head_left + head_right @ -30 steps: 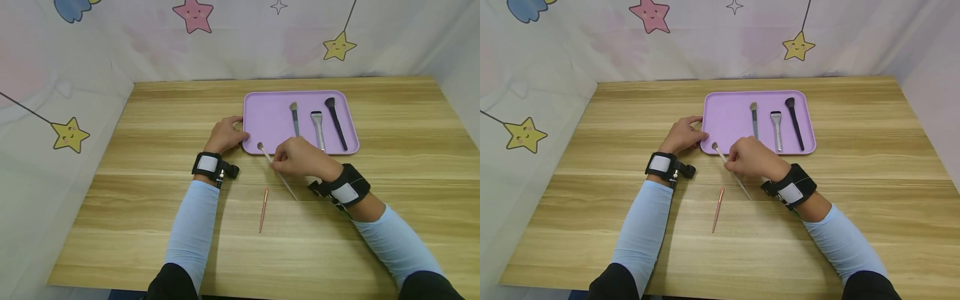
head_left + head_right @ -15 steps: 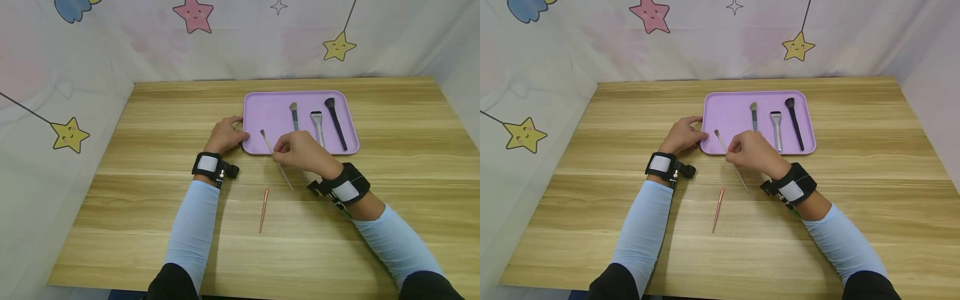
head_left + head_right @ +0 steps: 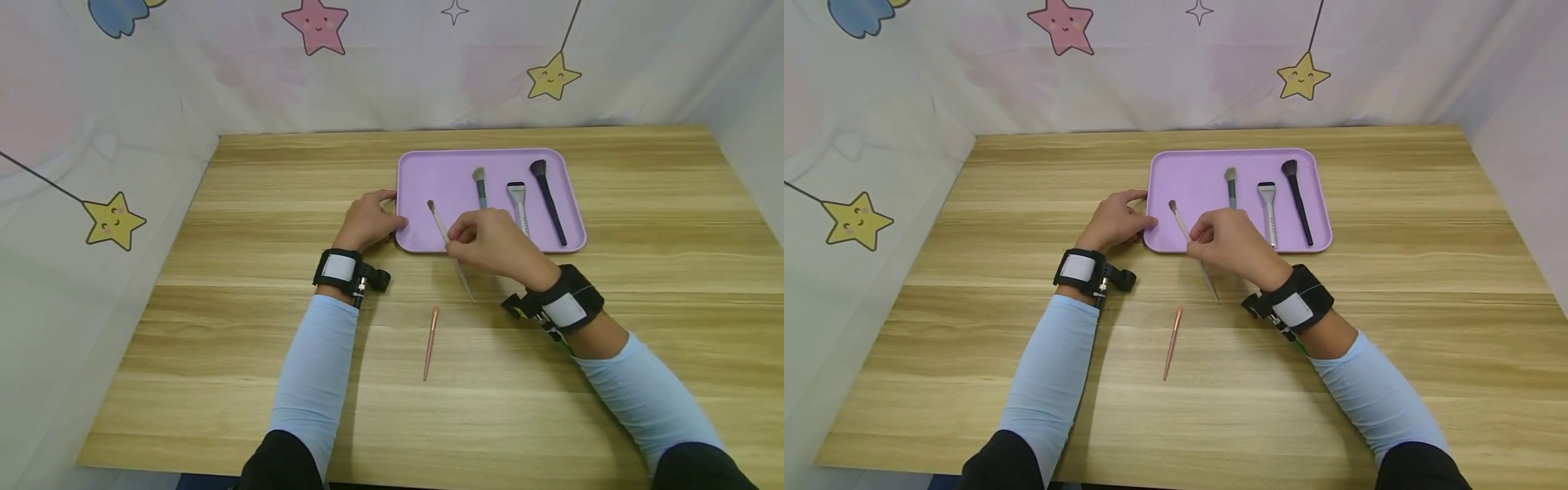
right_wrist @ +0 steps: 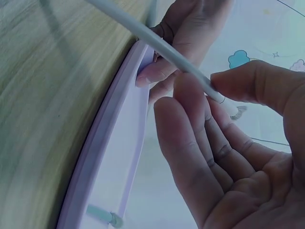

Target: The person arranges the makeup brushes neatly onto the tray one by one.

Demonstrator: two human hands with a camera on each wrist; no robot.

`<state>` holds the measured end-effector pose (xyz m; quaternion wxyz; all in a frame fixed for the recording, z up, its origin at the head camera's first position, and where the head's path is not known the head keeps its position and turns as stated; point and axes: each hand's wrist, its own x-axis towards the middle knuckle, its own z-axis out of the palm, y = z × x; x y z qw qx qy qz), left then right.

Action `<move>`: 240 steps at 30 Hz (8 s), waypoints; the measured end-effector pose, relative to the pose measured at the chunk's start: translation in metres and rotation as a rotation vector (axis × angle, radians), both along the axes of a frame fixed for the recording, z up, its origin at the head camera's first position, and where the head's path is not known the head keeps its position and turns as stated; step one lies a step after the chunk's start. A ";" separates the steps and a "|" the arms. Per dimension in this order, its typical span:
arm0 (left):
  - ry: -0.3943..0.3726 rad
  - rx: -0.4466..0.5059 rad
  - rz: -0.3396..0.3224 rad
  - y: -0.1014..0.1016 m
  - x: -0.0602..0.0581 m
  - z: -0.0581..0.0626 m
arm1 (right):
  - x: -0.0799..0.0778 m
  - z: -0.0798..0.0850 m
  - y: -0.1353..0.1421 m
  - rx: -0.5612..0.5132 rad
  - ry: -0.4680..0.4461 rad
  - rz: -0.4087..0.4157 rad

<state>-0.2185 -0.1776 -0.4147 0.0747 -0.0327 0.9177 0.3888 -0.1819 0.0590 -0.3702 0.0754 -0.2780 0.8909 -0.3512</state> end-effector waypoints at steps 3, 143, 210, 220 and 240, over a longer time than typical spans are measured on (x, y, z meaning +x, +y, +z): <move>-0.002 -0.002 -0.002 0.000 0.000 0.000 | -0.001 -0.001 0.001 -0.006 0.004 -0.011; 0.006 -0.012 -0.008 -0.002 0.000 -0.003 | -0.074 -0.017 -0.005 -0.256 -0.184 -0.277; -0.011 -0.019 0.007 -0.002 -0.001 0.001 | -0.041 0.002 -0.017 0.139 0.011 -0.086; -0.017 -0.018 0.007 -0.002 -0.001 -0.001 | -0.030 0.003 -0.018 0.150 0.016 -0.069; 0.000 -0.012 0.001 0.000 0.000 0.001 | -0.017 0.000 -0.022 0.176 -0.007 -0.043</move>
